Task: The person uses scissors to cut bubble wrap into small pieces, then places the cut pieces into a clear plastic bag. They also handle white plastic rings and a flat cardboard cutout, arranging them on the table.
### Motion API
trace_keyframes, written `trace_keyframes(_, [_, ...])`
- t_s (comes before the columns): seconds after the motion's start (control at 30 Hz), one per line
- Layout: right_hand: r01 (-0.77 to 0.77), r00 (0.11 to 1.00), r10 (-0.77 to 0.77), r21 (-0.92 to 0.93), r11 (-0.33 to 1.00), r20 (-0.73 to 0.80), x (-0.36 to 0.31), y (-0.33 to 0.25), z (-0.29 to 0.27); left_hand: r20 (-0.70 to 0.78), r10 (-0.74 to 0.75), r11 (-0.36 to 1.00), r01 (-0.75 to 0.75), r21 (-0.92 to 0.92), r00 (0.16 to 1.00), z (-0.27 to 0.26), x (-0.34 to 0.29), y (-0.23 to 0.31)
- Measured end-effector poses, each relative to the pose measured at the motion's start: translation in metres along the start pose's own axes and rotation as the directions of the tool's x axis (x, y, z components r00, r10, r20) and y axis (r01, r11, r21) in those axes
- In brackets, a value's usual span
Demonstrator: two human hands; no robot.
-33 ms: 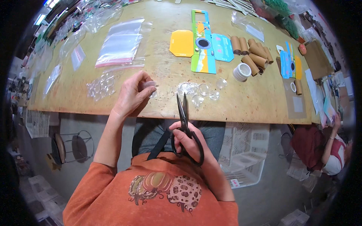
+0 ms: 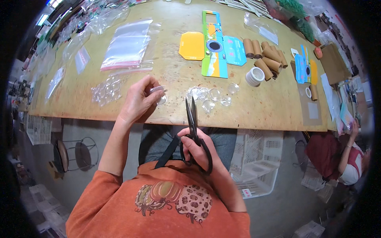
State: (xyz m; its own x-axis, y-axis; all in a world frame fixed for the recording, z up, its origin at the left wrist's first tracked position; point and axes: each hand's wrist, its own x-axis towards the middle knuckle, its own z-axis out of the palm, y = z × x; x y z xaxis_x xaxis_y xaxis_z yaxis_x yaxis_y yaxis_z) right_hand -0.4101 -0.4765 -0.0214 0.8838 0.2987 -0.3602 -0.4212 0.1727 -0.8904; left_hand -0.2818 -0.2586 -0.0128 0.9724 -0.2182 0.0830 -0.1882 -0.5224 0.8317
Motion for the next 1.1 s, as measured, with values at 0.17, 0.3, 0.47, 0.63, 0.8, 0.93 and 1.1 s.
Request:
trace_keyframes(0.17, [0.109,0.977,-0.128,-0.120,0.987,-0.168,0.008,-0.011,0.021,0.226,-0.194,0.645,0.298,-0.704,0.955,0.003,-0.025,0.019])
trace_keyframes(0.3, [0.195,0.963,-0.217,-0.142,0.971,-0.161,0.019,-0.020,0.025,0.329,-0.059,0.574,0.301,-0.761,0.943,0.012,-0.043,0.025])
trace_keyframes(0.47, [0.134,0.984,-0.121,0.096,0.986,-0.131,0.020,-0.029,0.025,0.389,-0.099,0.586,0.369,-0.722,0.916,0.006,-0.049,0.035])
trace_keyframes(0.63, [0.104,0.985,-0.100,0.025,0.994,-0.138,0.019,-0.028,0.019,0.454,-0.077,0.603,0.404,-0.688,0.888,0.004,-0.046,0.029])
trace_keyframes(0.8, [0.096,0.984,-0.104,-0.064,0.993,-0.145,0.017,-0.032,0.013,0.504,-0.056,0.669,0.407,-0.622,0.862,0.002,-0.042,0.028])
trace_keyframes(0.93, [0.166,0.973,-0.171,-0.047,0.985,-0.153,0.014,-0.022,0.017,0.284,-0.125,0.604,0.300,-0.738,0.950,0.004,-0.044,0.036])
trace_keyframes(1.1, [0.187,0.980,-0.201,-0.349,0.918,-0.005,0.004,0.001,0.021,0.097,-0.137,0.584,0.160,-0.796,0.986,0.017,-0.047,0.043])
